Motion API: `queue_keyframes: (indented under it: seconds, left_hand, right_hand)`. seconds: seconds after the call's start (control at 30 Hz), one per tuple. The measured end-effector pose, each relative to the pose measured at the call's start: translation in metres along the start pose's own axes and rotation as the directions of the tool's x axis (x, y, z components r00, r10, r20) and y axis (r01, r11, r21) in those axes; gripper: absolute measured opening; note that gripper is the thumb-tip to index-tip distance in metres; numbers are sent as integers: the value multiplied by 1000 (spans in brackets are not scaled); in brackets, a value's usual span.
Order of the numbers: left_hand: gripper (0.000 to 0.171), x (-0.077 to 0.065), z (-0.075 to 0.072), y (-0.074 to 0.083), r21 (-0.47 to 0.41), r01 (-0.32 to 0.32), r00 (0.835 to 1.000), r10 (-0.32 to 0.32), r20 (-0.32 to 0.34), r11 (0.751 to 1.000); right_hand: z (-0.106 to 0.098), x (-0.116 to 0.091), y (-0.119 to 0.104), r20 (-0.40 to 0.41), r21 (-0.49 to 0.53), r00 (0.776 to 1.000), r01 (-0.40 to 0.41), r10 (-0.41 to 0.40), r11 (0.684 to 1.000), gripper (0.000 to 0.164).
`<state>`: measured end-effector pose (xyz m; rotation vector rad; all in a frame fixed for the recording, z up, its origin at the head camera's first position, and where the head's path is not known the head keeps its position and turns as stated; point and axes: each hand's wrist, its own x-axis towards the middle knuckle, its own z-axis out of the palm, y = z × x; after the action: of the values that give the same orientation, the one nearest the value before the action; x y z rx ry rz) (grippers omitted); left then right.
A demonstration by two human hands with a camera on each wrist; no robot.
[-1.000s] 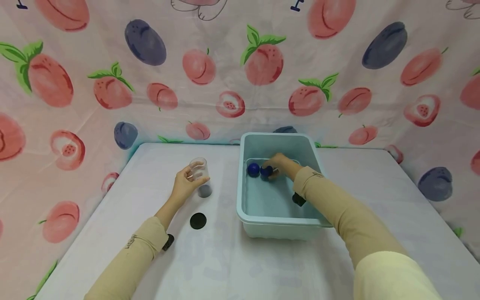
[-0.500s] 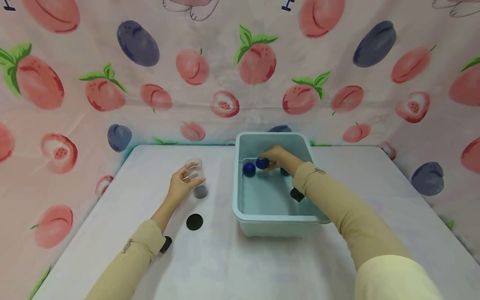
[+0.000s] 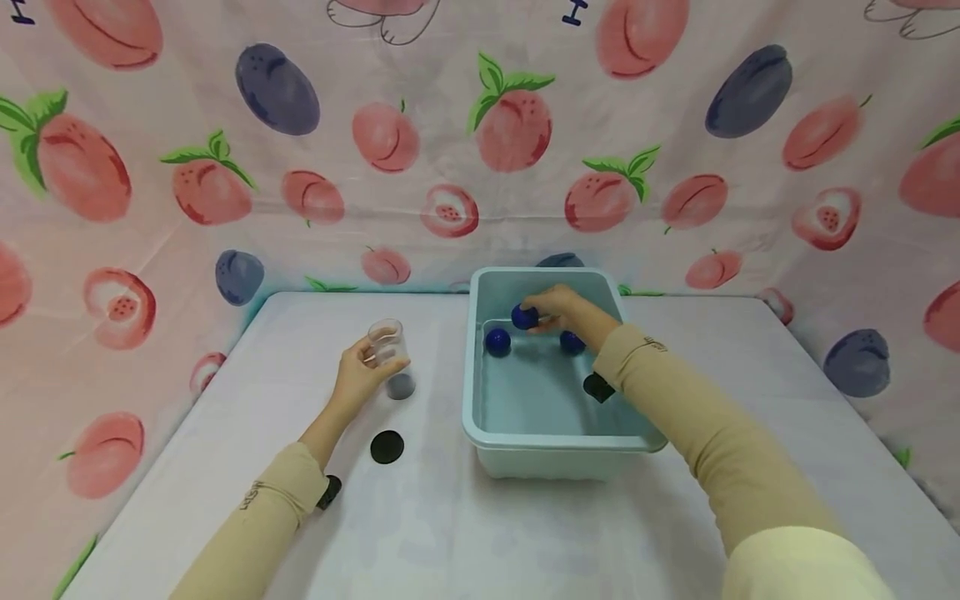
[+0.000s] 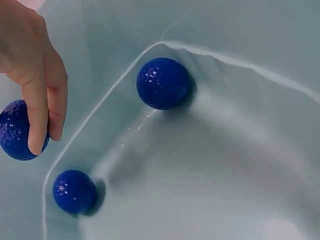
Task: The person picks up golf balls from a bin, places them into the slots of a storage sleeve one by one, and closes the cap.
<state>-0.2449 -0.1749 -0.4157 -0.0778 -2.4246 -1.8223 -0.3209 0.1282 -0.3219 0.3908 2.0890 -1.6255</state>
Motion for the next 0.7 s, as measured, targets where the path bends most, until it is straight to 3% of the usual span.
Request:
queue_keyframes:
  seconds: [0.43, 0.7]
  left_hand:
    - [53, 1, 2, 3, -5, 4, 1000, -4, 18, 1000]
    - [54, 5, -2, 8, 13, 15, 998, -16, 56, 1000]
  right_hand:
    - [-6, 0, 0, -17, 14, 1000, -11, 12, 1000, 66]
    - [-6, -8, -6, 38, 49, 999, -26, 24, 998, 69]
